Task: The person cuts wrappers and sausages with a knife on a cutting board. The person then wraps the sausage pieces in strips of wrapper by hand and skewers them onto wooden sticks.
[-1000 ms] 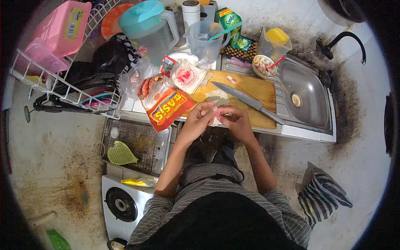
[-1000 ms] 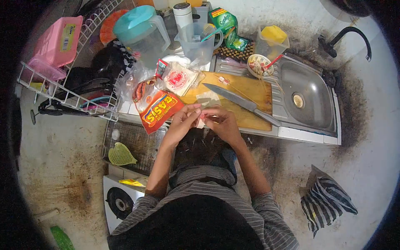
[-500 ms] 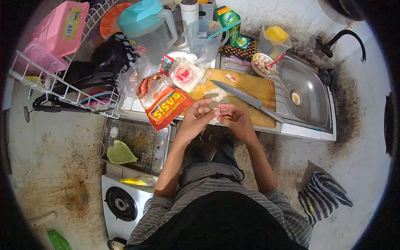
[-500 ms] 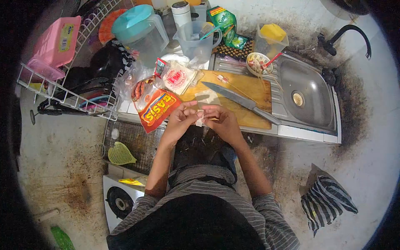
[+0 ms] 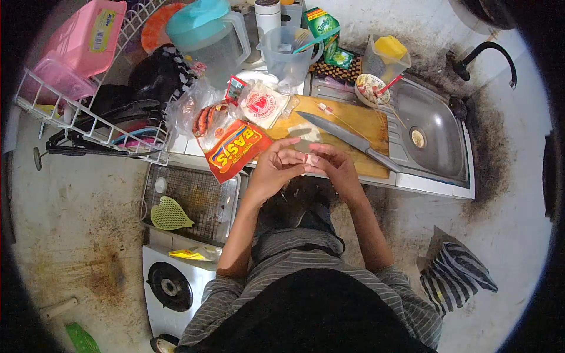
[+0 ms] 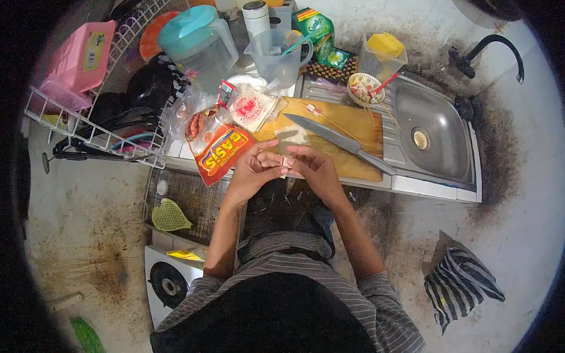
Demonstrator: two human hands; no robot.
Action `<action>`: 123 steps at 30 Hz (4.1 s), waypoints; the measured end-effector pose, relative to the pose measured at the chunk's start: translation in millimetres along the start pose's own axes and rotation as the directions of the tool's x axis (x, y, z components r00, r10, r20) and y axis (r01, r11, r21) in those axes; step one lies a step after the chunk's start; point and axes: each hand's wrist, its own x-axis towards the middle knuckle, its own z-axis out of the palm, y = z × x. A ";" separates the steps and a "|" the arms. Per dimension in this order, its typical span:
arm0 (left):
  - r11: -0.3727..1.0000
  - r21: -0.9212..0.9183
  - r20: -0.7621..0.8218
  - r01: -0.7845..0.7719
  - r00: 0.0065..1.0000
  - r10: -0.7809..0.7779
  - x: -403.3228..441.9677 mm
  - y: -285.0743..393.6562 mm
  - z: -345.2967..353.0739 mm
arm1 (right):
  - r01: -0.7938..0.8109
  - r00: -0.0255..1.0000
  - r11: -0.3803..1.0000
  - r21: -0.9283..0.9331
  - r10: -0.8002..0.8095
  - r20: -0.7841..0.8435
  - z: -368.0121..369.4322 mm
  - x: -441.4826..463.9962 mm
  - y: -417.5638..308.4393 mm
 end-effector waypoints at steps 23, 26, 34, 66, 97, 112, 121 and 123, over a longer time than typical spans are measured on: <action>0.984 0.153 -0.073 0.092 0.994 -0.082 0.8 -13.4 7.0 | 0.095 0.995 0.988 -0.120 -0.098 -0.014 -10.1 3.3 22.5; 0.974 0.195 -0.090 0.112 0.991 -0.096 0.3 -12.6 7.1 | 0.103 0.994 0.988 -0.114 -0.108 -0.035 -8.8 3.3 24.0; 0.974 0.200 -0.043 0.109 0.994 -0.102 1.0 -7.5 2.8 | 0.198 0.979 0.943 -0.266 -0.203 0.009 -12.6 3.1 23.0; 0.985 0.072 -0.055 0.158 0.987 -0.154 3.8 -8.7 -6.9 | 0.176 0.983 0.961 -0.212 -0.161 0.086 -9.0 5.4 23.5; 0.993 0.091 -0.016 0.072 0.997 -0.071 -0.7 -9.2 1.9 | 0.088 0.995 0.991 -0.102 -0.084 0.048 -12.1 1.7 18.2; 0.960 -0.074 -0.119 0.271 0.953 -0.278 -6.9 -0.8 -10.9 | 0.233 0.883 0.402 -0.885 -0.469 0.019 -57.5 54.5 2.8; 0.908 -0.361 -0.168 0.211 0.943 -0.286 -13.6 -4.1 -33.7 | 0.095 0.893 0.209 -0.973 -0.449 -0.010 -92.1 87.1 24.3; 0.896 -0.410 -0.159 0.170 0.954 -0.254 -11.3 -4.6 -38.7 | 0.164 0.857 0.311 -0.936 -0.516 -0.021 -84.8 87.4 19.4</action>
